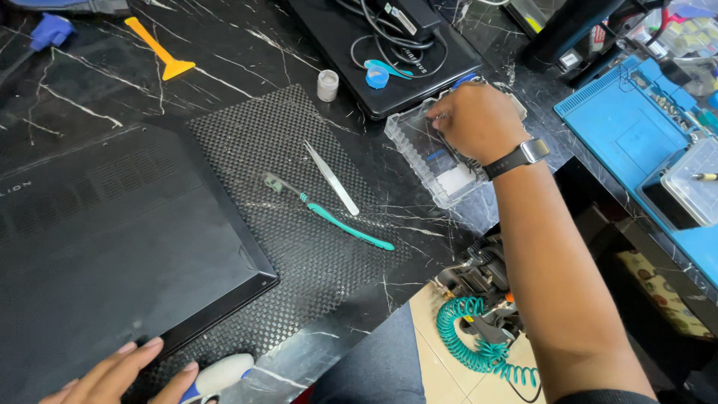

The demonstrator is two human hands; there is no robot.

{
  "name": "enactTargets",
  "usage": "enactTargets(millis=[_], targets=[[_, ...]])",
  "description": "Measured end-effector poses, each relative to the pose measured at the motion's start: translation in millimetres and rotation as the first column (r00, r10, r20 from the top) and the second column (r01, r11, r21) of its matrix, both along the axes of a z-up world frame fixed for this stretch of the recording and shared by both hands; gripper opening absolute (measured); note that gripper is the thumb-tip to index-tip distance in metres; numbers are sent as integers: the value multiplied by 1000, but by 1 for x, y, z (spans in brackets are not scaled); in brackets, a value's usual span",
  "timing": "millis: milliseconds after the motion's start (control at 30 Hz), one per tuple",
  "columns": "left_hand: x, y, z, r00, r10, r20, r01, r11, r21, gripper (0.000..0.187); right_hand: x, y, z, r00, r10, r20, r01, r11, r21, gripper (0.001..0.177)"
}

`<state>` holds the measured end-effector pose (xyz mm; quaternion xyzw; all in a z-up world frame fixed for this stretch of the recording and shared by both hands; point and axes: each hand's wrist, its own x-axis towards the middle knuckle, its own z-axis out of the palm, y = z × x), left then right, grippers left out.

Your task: The person places a black laptop on a workbench and uses a screwdriver to remove screws from the bottom panel. They then use tweezers to pick up small components and continue unscrewing the device.

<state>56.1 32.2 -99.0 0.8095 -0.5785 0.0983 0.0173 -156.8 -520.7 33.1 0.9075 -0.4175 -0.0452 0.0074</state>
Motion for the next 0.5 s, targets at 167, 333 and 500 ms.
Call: enactTargets(millis=[167,333,500], targets=[[-33,-19,31,991,136,5,-134,982,-129,58,2,-7,-2,997,66,29,-66,998,-4,33],[-66,-45,70,984,159,-83,-179,888,-423,21,8,-3,-3,987,130,-97,-137,988,-71,21],[-71,-39,89,985,-17,-169,-57,904,-424,27,-4,29,13,969,194,155,-184,980,-75,23]])
